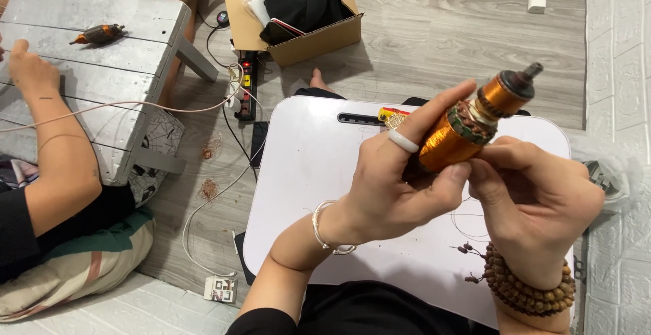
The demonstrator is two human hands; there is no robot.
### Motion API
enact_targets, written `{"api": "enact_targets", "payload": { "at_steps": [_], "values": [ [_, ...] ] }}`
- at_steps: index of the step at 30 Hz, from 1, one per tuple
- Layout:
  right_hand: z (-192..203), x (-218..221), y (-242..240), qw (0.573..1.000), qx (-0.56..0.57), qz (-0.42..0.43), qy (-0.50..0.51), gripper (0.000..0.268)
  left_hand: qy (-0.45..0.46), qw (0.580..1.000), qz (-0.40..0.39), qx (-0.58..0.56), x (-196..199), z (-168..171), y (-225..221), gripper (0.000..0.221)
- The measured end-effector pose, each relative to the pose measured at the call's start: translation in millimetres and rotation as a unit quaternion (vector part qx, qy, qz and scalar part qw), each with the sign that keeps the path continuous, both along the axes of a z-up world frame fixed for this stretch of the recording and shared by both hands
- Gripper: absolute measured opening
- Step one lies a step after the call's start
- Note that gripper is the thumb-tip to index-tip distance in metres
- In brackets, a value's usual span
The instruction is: Manually winding copper wire onto the poles of an electric motor rotor to create an armature.
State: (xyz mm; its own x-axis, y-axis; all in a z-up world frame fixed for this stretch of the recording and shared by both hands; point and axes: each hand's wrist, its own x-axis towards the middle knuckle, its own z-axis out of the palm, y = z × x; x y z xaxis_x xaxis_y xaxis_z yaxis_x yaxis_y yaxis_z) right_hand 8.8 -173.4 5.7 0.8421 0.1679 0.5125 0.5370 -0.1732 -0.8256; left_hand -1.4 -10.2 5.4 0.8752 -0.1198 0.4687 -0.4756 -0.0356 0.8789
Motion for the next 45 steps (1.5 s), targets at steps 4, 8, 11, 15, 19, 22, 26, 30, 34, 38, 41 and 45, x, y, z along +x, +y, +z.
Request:
{"api": "enact_targets", "payload": {
  "at_steps": [4, 8, 11, 15, 19, 22, 26, 30, 34, 38, 41, 45],
  "values": [
    [5, 1, -1, 0.999, -0.009, 0.005, 0.039, 0.010, -0.033, 0.998, 0.040, 0.046, 3, -4, 0, 0.065],
    [-6, 8, -10, 1.000, 0.020, 0.014, -0.020, 0.030, -0.025, 0.995, 0.044, 0.082, 5, -5, 1, 0.065],
    [-17, 19, -17, 0.989, 0.117, 0.095, 0.001, 0.079, -0.012, 0.995, -0.003, 0.101, 4, -4, 3, 0.067],
    [-1, 20, -14, 0.956, 0.157, 0.238, 0.063, 0.104, -0.025, 0.993, -0.031, 0.110, 3, 0, 1, 0.063],
    [12, 7, -8, 0.971, 0.118, 0.185, 0.092, 0.094, -0.012, 0.990, -0.044, 0.131, 0, -4, -1, 0.070],
    [19, 4, -4, 0.968, 0.134, 0.181, 0.110, 0.092, -0.024, 0.987, -0.050, 0.149, 1, -3, -1, 0.072],
    [21, 3, -2, 0.973, 0.122, 0.161, 0.112, 0.091, -0.030, 0.985, -0.040, 0.167, 1, -7, -2, 0.074],
    [21, 1, -1, 0.973, 0.125, 0.158, 0.111, 0.088, -0.042, 0.981, -0.033, 0.188, 1, -9, -3, 0.070],
    [20, 2, 1, 0.975, 0.123, 0.140, 0.124, 0.085, -0.042, 0.979, -0.031, 0.197, 0, -11, -3, 0.073],
    [17, 3, -1, 0.978, 0.103, 0.138, 0.115, 0.082, -0.043, 0.979, -0.032, 0.197, -2, -9, -3, 0.075],
    [17, 2, -1, 0.978, 0.108, 0.137, 0.117, 0.074, -0.055, 0.978, -0.016, 0.200, -2, -13, -5, 0.071],
    [18, 0, 2, 0.978, 0.115, 0.124, 0.124, 0.073, -0.050, 0.979, -0.016, 0.199, -2, -16, -6, 0.072]
  ]
}}
